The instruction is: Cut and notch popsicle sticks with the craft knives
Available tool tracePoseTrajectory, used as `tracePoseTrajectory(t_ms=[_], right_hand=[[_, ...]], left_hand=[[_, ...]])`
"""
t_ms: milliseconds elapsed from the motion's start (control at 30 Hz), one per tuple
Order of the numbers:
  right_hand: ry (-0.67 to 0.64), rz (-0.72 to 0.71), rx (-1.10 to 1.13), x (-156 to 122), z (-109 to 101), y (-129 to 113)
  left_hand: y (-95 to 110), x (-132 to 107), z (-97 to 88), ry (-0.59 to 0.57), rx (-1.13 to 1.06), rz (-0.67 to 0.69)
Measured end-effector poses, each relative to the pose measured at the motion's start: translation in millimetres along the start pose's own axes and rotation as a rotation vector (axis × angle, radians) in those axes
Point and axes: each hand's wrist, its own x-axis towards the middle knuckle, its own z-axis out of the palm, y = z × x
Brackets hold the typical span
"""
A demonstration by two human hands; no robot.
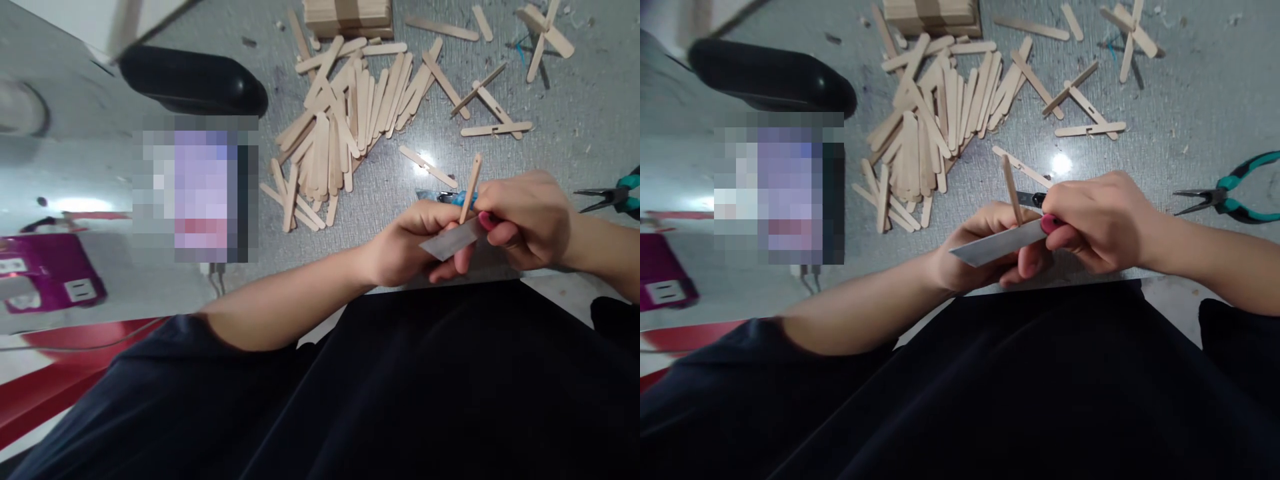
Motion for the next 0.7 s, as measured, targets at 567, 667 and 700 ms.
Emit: tracePoseTrajectory(t_ms=[567, 667, 700], right_hand=[[-0.024, -0.078, -0.131, 3, -4, -6], [-0.121, 0.037, -0.131, 6, -6, -14], [-0.137, 0.059, -0.131, 7, -6, -16]], left_hand=[[8, -3, -18.2, -0.081, 0.219, -0.094], [5, -3, -22.5, -0.130, 0.245, -0.093], [3, -3, -22.3, -0.135, 0.245, -0.098]])
